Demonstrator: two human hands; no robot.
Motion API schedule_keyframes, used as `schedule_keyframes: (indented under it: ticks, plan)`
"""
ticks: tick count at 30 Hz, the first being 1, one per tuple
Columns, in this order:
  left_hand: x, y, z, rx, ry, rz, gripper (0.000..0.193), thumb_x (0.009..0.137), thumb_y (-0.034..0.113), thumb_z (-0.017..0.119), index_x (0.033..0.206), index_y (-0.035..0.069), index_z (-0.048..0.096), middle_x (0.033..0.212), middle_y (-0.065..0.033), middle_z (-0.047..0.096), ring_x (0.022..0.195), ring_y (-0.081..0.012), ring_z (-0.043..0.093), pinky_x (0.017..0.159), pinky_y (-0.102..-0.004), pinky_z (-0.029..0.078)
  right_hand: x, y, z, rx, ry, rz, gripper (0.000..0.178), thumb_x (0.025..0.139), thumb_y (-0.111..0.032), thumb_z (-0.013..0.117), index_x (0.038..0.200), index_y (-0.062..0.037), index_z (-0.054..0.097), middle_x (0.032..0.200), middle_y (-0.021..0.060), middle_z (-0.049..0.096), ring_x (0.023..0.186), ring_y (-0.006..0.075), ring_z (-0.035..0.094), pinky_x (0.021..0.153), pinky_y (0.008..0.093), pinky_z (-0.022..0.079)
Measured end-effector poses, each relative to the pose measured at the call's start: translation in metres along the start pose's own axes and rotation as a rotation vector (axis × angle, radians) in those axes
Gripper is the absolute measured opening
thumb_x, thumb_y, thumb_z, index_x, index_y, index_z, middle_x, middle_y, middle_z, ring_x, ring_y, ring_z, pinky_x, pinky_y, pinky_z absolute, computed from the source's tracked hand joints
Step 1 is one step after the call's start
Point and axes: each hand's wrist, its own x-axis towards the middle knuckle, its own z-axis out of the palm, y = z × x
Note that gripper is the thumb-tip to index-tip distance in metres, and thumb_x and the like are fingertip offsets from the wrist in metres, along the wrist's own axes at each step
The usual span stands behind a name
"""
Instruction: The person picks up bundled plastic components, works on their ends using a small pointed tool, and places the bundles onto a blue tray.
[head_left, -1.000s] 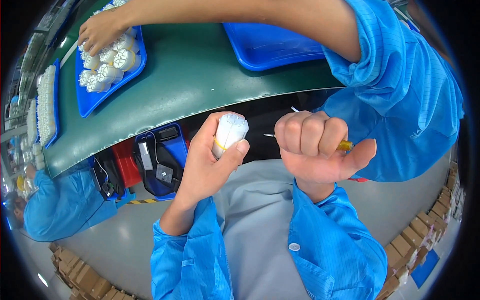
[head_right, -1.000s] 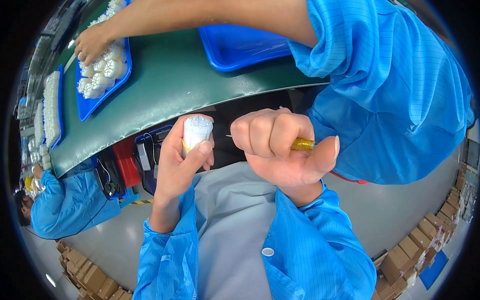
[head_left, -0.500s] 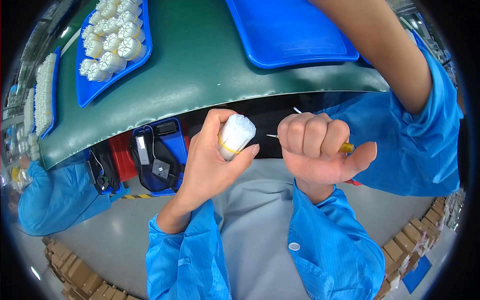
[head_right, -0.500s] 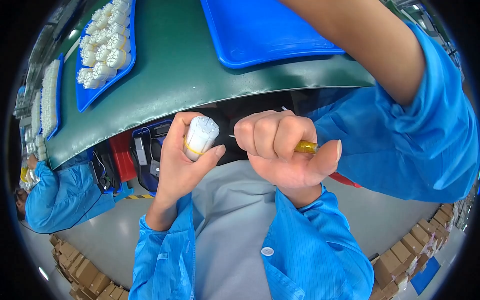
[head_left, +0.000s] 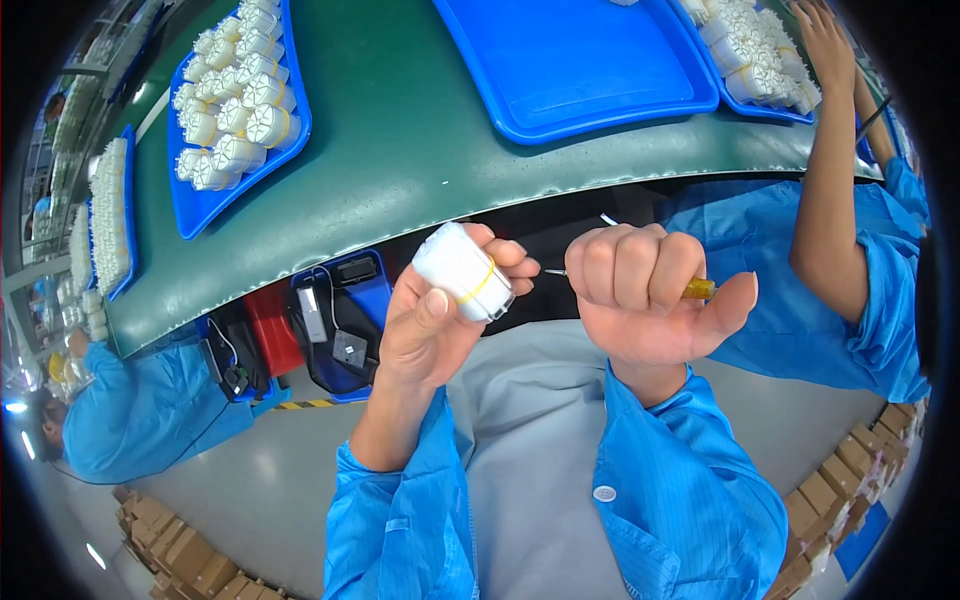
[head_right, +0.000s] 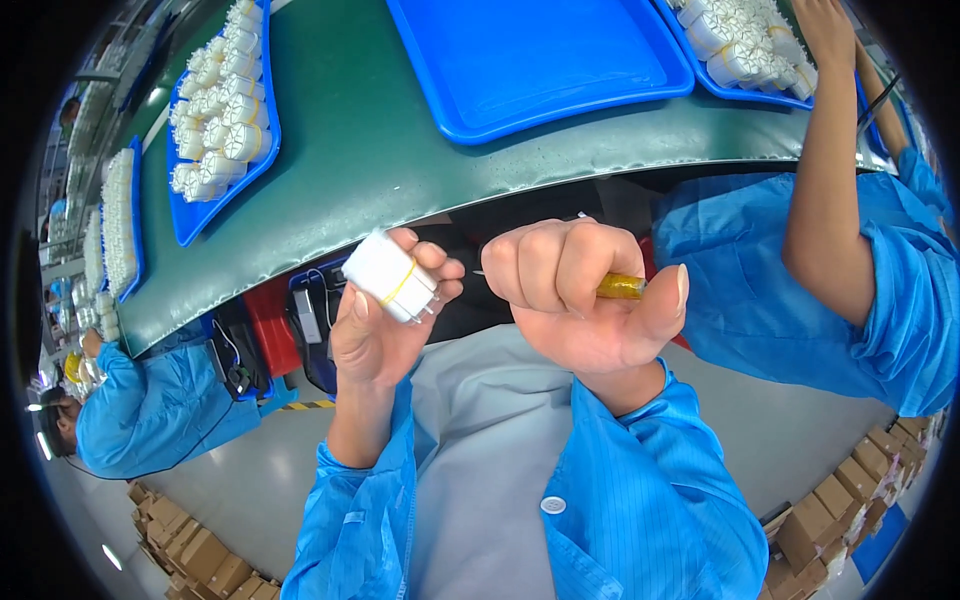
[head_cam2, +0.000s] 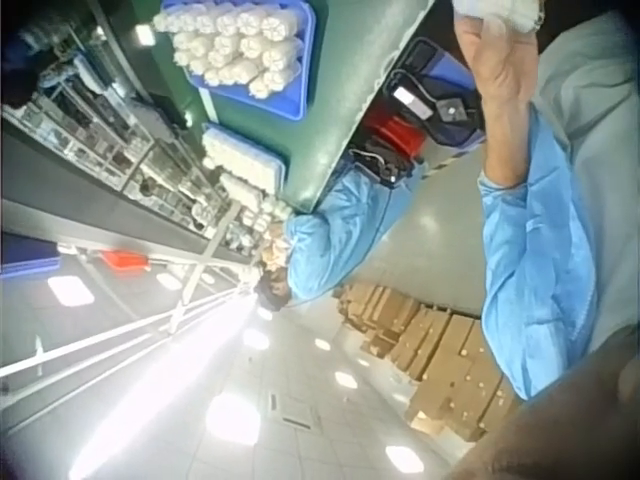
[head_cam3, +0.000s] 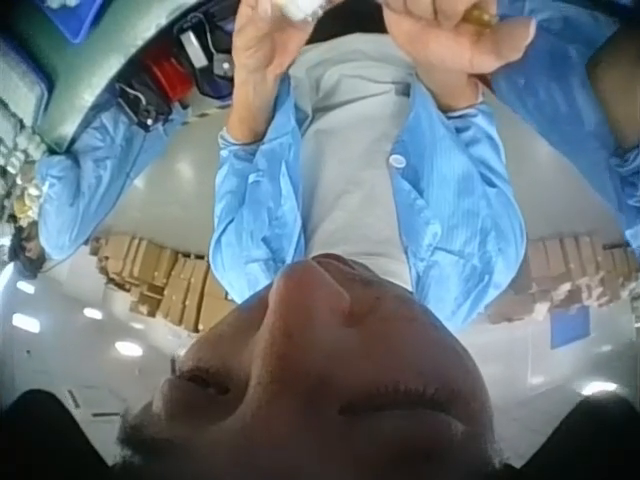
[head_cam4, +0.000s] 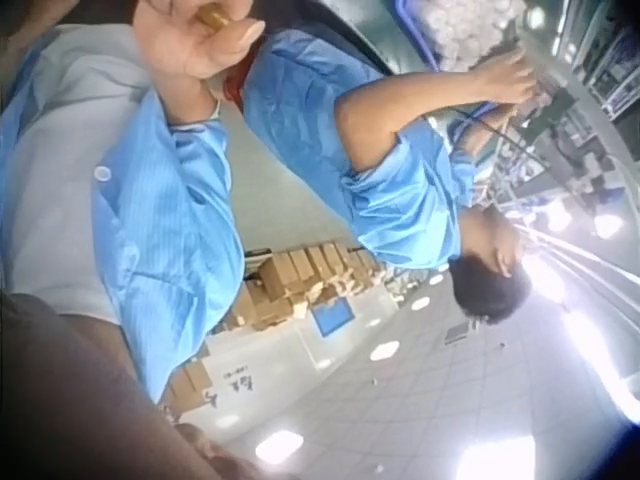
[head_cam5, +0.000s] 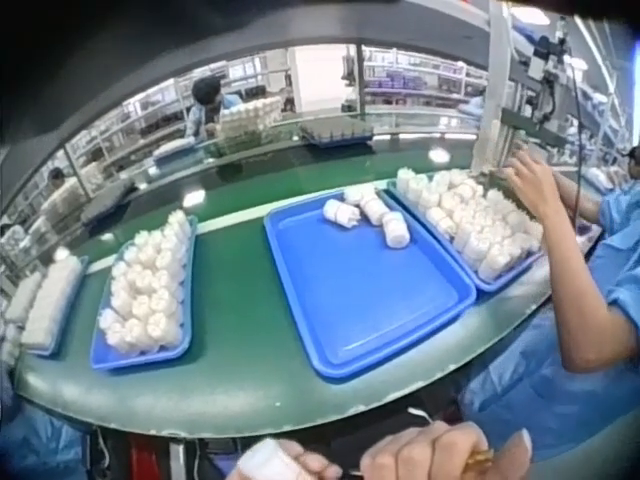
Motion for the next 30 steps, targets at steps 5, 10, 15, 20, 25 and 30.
schedule_keyframes:
  ticks: [5, 10, 15, 20, 25, 30]
  plan:
    - [0.004, -0.011, 0.001, -0.011, -0.142, 0.084, 0.056, 0.077, 0.016, 0.080, 0.124, 0.010, 0.050, 0.140, -0.0228, 0.049, 0.135, -0.0431, 0.042, 0.108, -0.0516, 0.040, 0.000, -0.007, -0.004, 0.005, -0.003, -0.016, 0.067, 0.093, -0.072, 0.034, 0.065, -0.0113, 0.037, 0.058, 0.0008, 0.037, 0.053, 0.0149, 0.025, 0.052, 0.0318, 0.023]
    - [0.014, -0.013, -0.001, 0.049, -0.304, 0.195, 0.052, 0.075, 0.002, 0.079, 0.119, 0.010, 0.051, 0.140, -0.0236, 0.048, 0.133, -0.0477, 0.042, 0.109, -0.0536, 0.039, 0.000, -0.011, -0.004, -0.007, 0.012, -0.030, 0.068, 0.093, -0.073, 0.033, 0.065, -0.0114, 0.037, 0.058, 0.0008, 0.037, 0.053, 0.0150, 0.025, 0.051, 0.0315, 0.023]
    - [0.020, -0.016, 0.003, 0.293, -0.433, 0.362, 0.043, 0.078, -0.005, 0.074, 0.114, 0.007, 0.054, 0.134, -0.0244, 0.052, 0.128, -0.0485, 0.048, 0.104, -0.0552, 0.044, 0.001, -0.015, -0.006, -0.015, 0.006, -0.042, 0.069, 0.093, -0.075, 0.031, 0.064, -0.0114, 0.037, 0.058, 0.0005, 0.038, 0.052, 0.0152, 0.024, 0.049, 0.0314, 0.023]
    - [0.021, -0.016, 0.008, 0.585, -0.412, 0.530, 0.037, 0.077, -0.007, 0.074, 0.108, 0.006, 0.057, 0.124, -0.0225, 0.060, 0.121, -0.0484, 0.053, 0.096, -0.0522, 0.051, -0.003, -0.014, -0.013, -0.020, -0.004, -0.047, 0.070, 0.092, -0.076, 0.031, 0.064, -0.0115, 0.036, 0.057, 0.0002, 0.038, 0.052, 0.0148, 0.025, 0.049, 0.0308, 0.023]
    - [0.020, -0.005, 0.023, 1.034, -0.381, 0.674, 0.036, 0.073, -0.004, 0.077, 0.104, 0.006, 0.061, 0.117, -0.0163, 0.064, 0.117, -0.0433, 0.058, 0.091, -0.0457, 0.055, -0.003, -0.015, -0.013, -0.014, -0.006, -0.048, 0.071, 0.091, -0.077, 0.031, 0.064, -0.0117, 0.036, 0.057, -0.0002, 0.037, 0.051, 0.0145, 0.026, 0.049, 0.0305, 0.024]
    - [0.021, 0.004, 0.025, 1.411, -0.338, 0.799, 0.034, 0.070, -0.004, 0.077, 0.100, 0.008, 0.065, 0.110, -0.0115, 0.065, 0.111, -0.0359, 0.060, 0.085, -0.0391, 0.056, -0.002, -0.016, -0.011, -0.022, -0.010, -0.056, 0.071, 0.090, -0.078, 0.033, 0.063, -0.0119, 0.036, 0.056, -0.0008, 0.036, 0.050, 0.0150, 0.027, 0.048, 0.0307, 0.024]
